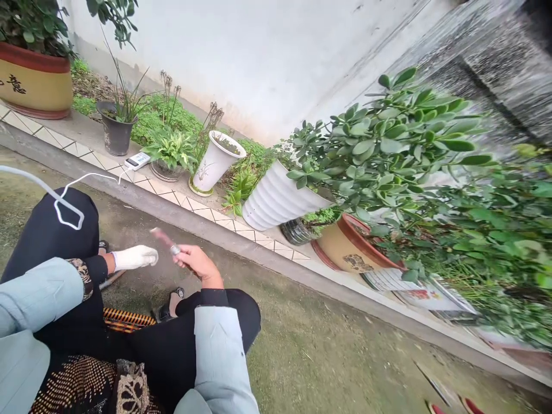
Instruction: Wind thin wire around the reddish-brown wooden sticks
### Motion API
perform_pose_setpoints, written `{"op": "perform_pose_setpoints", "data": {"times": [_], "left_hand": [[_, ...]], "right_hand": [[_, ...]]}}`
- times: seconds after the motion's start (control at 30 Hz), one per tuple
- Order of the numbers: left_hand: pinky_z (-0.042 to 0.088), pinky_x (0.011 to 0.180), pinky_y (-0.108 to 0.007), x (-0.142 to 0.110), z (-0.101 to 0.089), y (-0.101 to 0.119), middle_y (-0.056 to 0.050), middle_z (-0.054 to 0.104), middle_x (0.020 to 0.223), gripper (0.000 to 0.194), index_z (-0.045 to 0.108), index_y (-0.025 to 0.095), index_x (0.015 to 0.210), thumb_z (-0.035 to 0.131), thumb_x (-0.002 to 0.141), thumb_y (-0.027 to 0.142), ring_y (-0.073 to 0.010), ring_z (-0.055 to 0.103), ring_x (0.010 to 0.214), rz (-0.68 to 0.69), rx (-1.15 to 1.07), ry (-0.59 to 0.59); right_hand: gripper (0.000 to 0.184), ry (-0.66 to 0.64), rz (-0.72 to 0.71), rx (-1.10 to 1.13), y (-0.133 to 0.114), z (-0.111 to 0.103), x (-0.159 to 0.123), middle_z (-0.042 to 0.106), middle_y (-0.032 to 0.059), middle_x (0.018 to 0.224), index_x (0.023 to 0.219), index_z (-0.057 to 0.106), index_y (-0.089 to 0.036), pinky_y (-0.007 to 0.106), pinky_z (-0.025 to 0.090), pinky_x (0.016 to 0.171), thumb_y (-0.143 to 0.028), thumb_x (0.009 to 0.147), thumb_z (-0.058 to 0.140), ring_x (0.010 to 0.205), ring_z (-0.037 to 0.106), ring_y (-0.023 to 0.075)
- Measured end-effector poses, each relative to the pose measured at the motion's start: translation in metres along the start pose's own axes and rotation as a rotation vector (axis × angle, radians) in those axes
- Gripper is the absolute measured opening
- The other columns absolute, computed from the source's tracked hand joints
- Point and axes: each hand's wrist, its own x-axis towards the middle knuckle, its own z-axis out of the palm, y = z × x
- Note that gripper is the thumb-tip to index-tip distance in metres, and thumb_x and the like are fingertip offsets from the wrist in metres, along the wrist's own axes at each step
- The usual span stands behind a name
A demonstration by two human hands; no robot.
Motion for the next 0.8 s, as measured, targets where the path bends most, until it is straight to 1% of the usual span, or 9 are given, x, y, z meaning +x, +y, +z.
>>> {"op": "perform_pose_setpoints", "data": {"times": [0.07, 0.13, 0.2, 0.3, 0.4, 0.5, 0.63, 0.7, 0.8], "left_hand": [[0.040, 0.061, -0.023, -0.003, 0.008, 0.004, -0.003, 0.062, 0.072, 0.036, 0.060, 0.015, 0.079, 0.039, 0.089, 0.042, -0.0140, 0.052, 0.062, 0.031, 0.041, -0.043], [0.039, 0.065, -0.022, -0.006, 0.012, 0.010, -0.003, 0.065, 0.076, 0.031, 0.062, 0.017, 0.079, 0.041, 0.089, 0.038, -0.0145, 0.054, 0.067, 0.066, 0.139, -0.061], [0.037, 0.063, -0.022, -0.009, 0.013, 0.014, -0.002, 0.065, 0.076, 0.027, 0.063, 0.018, 0.079, 0.042, 0.088, 0.033, -0.0146, 0.054, 0.066, 0.069, 0.251, -0.054], [0.035, 0.060, -0.022, -0.014, 0.010, 0.018, -0.001, 0.065, 0.073, 0.023, 0.063, 0.019, 0.079, 0.043, 0.086, 0.028, -0.0147, 0.054, 0.063, 0.061, 0.372, -0.032], [0.035, 0.063, -0.022, -0.015, 0.002, 0.016, -0.002, 0.065, 0.076, 0.024, 0.063, 0.019, 0.080, 0.041, 0.086, 0.026, -0.0156, 0.056, 0.068, 0.037, 0.410, 0.035], [0.036, 0.065, -0.023, -0.010, -0.011, 0.009, -0.003, 0.064, 0.076, 0.027, 0.062, 0.018, 0.080, 0.039, 0.087, 0.030, -0.0164, 0.056, 0.069, -0.016, 0.388, 0.110], [0.039, 0.066, -0.024, 0.002, -0.018, -0.006, -0.004, 0.062, 0.075, 0.033, 0.058, 0.016, 0.079, 0.038, 0.089, 0.040, -0.0159, 0.053, 0.069, 0.006, 0.121, 0.068], [0.040, 0.062, -0.024, 0.007, -0.013, -0.011, -0.004, 0.060, 0.073, 0.037, 0.057, 0.015, 0.079, 0.038, 0.089, 0.045, -0.0146, 0.050, 0.063, 0.012, -0.035, 0.003], [0.037, 0.056, -0.023, 0.011, -0.003, -0.011, -0.003, 0.057, 0.068, 0.041, 0.057, 0.014, 0.078, 0.038, 0.090, 0.049, -0.0121, 0.044, 0.056, 0.001, -0.123, -0.095]], "right_hand": [[0.034, 0.289, 0.026, -0.062, 0.003, -0.009, -0.003, 0.060, 0.0021, 0.077, 0.100, 0.063, -0.013, 0.020, 0.039, 0.054, -0.038, 0.087, 0.044, 0.056, 0.048, 0.0074], [0.033, 0.427, 0.172, -0.322, 0.008, -0.014, -0.002, 0.061, 0.0033, 0.077, 0.096, 0.063, -0.014, 0.020, 0.040, 0.055, -0.035, 0.090, 0.038, 0.058, 0.051, 0.0085], [0.029, 0.437, 0.317, -0.575, 0.012, -0.015, 0.001, 0.064, 0.0051, 0.078, 0.090, 0.065, -0.015, 0.022, 0.041, 0.060, -0.033, 0.089, 0.042, 0.066, 0.056, 0.0113], [0.022, 0.402, 0.417, -0.712, 0.014, -0.007, 0.010, 0.067, 0.0106, 0.090, 0.090, 0.068, -0.017, 0.026, 0.042, 0.069, -0.031, 0.086, 0.051, 0.083, 0.061, 0.0182], [0.014, 0.269, 0.502, -0.769, 0.012, 0.014, 0.021, 0.068, 0.0132, 0.094, 0.087, 0.070, -0.017, 0.028, 0.042, 0.072, -0.024, 0.080, 0.061, 0.091, 0.062, 0.0222], [0.005, 0.006, 0.528, -0.717, 0.008, 0.037, 0.025, 0.069, 0.0069, 0.080, 0.074, 0.071, -0.019, 0.025, 0.042, 0.067, -0.021, 0.070, 0.071, 0.080, 0.063, 0.0186], [0.011, -0.439, 0.307, -0.255, 0.000, 0.039, 0.012, 0.064, -0.0005, 0.072, 0.081, 0.069, -0.018, 0.021, 0.042, 0.060, -0.026, 0.076, 0.063, 0.063, 0.056, 0.0099], [0.016, -0.275, 0.150, -0.051, -0.003, 0.023, 0.004, 0.062, 0.0001, 0.074, 0.084, 0.066, -0.016, 0.020, 0.041, 0.059, -0.029, 0.079, 0.058, 0.063, 0.052, 0.0087], [0.017, 0.246, 0.128, 0.022, -0.002, -0.005, -0.002, 0.057, 0.0002, 0.069, 0.081, 0.060, -0.014, 0.019, 0.037, 0.053, -0.029, 0.081, 0.051, 0.056, 0.046, 0.0076]]}}
